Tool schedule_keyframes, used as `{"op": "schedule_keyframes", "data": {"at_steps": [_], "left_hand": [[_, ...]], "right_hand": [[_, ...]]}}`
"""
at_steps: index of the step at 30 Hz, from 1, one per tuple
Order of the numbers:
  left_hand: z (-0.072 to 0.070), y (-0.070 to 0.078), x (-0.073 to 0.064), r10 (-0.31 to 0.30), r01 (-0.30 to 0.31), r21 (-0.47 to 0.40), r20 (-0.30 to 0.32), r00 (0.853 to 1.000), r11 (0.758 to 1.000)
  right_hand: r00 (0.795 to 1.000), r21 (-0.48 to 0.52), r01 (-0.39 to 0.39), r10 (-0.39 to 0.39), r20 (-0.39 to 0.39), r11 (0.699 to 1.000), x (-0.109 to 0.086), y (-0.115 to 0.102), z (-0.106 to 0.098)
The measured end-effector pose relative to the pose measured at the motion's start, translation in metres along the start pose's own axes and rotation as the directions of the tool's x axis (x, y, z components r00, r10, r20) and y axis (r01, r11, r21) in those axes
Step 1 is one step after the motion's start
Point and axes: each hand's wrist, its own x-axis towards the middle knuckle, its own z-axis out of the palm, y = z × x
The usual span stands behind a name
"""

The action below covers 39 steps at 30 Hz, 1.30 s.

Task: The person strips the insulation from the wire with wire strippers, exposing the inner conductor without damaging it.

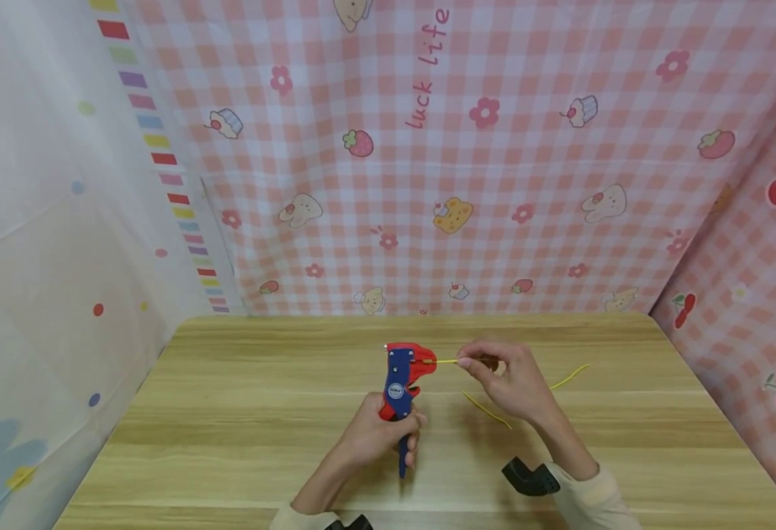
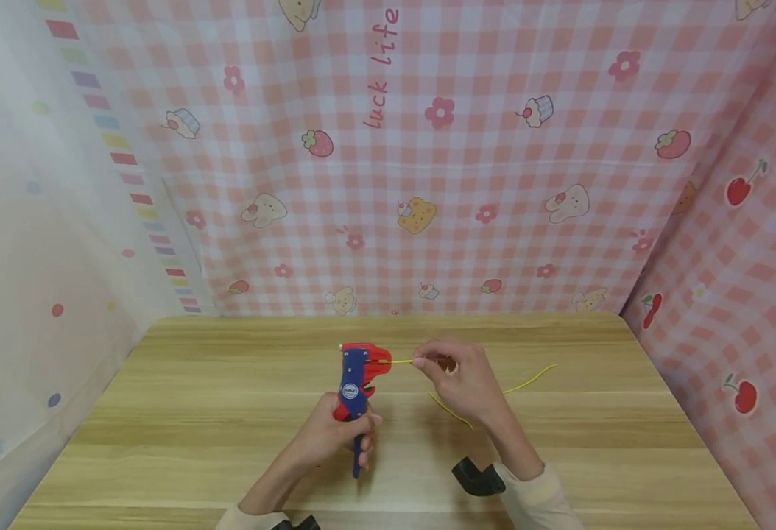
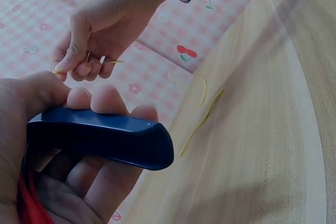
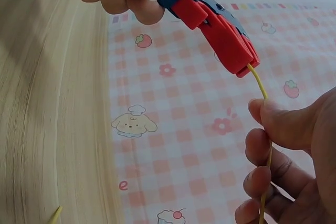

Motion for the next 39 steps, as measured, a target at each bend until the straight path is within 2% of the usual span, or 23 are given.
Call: {"op": "schedule_keyframes", "data": {"at_steps": [6, 12, 18, 20, 23, 27, 34, 39], "left_hand": [[0.0, 0.001, 0.0, -0.008, 0.008, 0.006, 0.012, 1.0, 1.0], [0.0, 0.002, -0.001, -0.018, 0.018, 0.004, 0.026, 1.0, 1.0], [0.001, 0.001, -0.002, -0.003, 0.003, -0.008, 0.041, 0.999, 1.0], [0.002, 0.001, -0.002, -0.002, 0.003, -0.018, 0.035, 0.999, 1.0], [0.003, 0.001, -0.003, -0.005, 0.004, -0.018, -0.033, 0.999, 1.0], [0.002, -0.002, -0.001, -0.016, 0.014, -0.017, -0.1, 0.995, 1.0], [-0.004, -0.002, 0.002, -0.003, 0.002, -0.015, -0.046, 0.999, 1.0], [-0.008, -0.002, 0.002, 0.001, -0.001, -0.01, -0.047, 0.999, 1.0]], "right_hand": [[0.991, -0.013, 0.124, -0.124, -0.046, 0.992, 0.001, 0.006, 0.001], [0.98, -0.029, 0.184, -0.185, -0.067, 0.983, 0.002, 0.007, 0.0], [0.969, -0.059, 0.231, -0.235, -0.08, 0.971, 0.003, 0.009, 0.0], [0.964, -0.06, 0.248, -0.253, -0.085, 0.967, 0.003, 0.01, 0.001], [0.957, -0.06, 0.27, -0.275, -0.09, 0.961, 0.003, 0.009, 0.001], [0.96, -0.09, 0.259, -0.267, -0.088, 0.962, 0.003, 0.01, 0.004], [0.967, -0.1, 0.228, -0.238, -0.093, 0.968, 0.003, 0.01, 0.003], [0.975, -0.072, 0.199, -0.205, -0.085, 0.977, 0.003, 0.011, 0.003]]}}
